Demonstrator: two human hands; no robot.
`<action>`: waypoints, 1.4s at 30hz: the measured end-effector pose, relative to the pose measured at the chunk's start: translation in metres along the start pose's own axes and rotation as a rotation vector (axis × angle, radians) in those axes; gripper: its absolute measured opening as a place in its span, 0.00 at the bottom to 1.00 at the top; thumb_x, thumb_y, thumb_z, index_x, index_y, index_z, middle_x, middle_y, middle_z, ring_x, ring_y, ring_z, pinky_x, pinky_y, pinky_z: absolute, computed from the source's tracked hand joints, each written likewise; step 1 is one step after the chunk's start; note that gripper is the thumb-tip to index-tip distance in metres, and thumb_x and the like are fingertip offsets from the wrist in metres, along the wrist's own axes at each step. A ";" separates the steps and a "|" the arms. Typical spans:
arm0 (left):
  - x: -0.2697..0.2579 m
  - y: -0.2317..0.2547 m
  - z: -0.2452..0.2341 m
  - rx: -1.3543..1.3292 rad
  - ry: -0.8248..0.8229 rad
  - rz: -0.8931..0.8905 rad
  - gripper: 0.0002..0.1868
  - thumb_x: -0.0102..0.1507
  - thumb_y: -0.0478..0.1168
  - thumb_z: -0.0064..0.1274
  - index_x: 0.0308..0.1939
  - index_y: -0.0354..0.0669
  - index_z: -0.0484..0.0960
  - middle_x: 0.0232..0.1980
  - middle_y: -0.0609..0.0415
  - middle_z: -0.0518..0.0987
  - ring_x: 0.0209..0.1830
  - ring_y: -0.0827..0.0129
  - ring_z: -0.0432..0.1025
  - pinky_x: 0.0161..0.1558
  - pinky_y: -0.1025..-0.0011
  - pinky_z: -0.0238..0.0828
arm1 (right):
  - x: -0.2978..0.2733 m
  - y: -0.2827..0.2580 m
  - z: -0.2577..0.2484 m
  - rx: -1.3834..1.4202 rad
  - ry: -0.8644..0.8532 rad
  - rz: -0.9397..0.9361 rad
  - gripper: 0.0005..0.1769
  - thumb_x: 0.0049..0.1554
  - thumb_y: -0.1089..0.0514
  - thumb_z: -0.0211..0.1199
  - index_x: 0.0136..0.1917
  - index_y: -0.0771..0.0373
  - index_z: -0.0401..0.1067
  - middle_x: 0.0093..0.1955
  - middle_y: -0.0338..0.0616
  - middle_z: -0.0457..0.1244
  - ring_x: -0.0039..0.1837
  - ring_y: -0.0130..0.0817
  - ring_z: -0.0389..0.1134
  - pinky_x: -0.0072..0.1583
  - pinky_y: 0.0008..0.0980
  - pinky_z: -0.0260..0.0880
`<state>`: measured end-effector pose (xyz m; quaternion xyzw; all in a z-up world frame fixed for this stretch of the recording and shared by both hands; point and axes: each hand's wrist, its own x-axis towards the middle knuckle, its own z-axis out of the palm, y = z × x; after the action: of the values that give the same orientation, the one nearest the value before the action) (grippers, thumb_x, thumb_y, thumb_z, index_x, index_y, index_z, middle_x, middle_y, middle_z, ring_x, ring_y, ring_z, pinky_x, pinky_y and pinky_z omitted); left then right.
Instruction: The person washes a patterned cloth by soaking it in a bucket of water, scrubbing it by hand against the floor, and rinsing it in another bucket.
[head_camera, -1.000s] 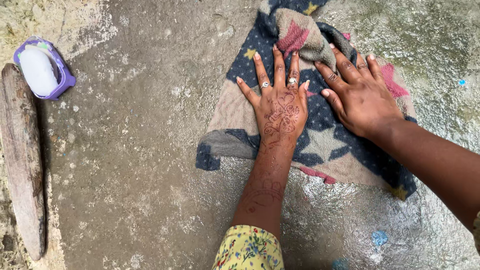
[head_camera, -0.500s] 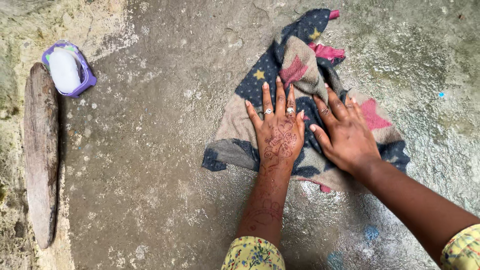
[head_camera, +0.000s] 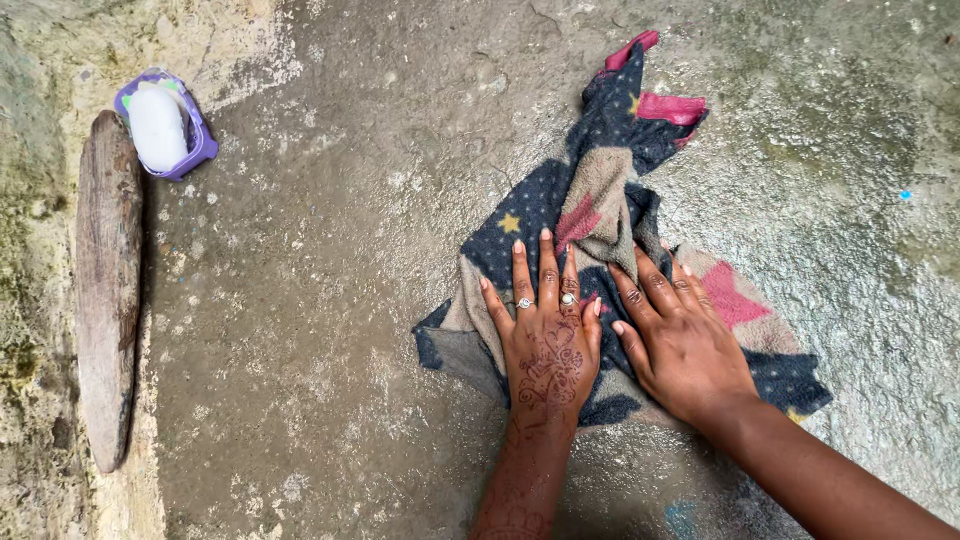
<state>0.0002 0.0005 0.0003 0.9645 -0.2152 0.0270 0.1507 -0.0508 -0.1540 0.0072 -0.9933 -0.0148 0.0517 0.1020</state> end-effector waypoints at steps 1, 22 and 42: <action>0.000 0.000 0.000 0.002 0.003 -0.003 0.34 0.69 0.54 0.41 0.77 0.44 0.60 0.82 0.47 0.51 0.82 0.48 0.44 0.74 0.34 0.32 | 0.000 0.002 0.000 0.004 0.005 -0.007 0.34 0.63 0.44 0.45 0.79 0.56 0.53 0.82 0.53 0.44 0.81 0.60 0.42 0.78 0.49 0.38; 0.045 0.001 0.015 0.021 0.024 -0.058 0.32 0.69 0.51 0.42 0.76 0.46 0.62 0.83 0.48 0.51 0.83 0.51 0.44 0.76 0.37 0.34 | 0.051 0.034 -0.002 0.066 -0.121 -0.051 0.30 0.62 0.51 0.48 0.77 0.51 0.58 0.85 0.43 0.41 0.83 0.56 0.40 0.76 0.47 0.42; 0.128 0.051 0.048 0.050 0.063 0.020 0.30 0.69 0.55 0.43 0.71 0.44 0.70 0.77 0.47 0.62 0.82 0.45 0.46 0.77 0.37 0.34 | 0.087 0.108 -0.025 -0.016 0.150 0.051 0.29 0.62 0.60 0.50 0.76 0.57 0.63 0.84 0.46 0.47 0.82 0.53 0.47 0.80 0.45 0.41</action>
<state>0.0940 -0.1100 -0.0160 0.9645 -0.2190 0.0644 0.1329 0.0404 -0.2608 0.0007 -0.9952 0.0180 -0.0202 0.0938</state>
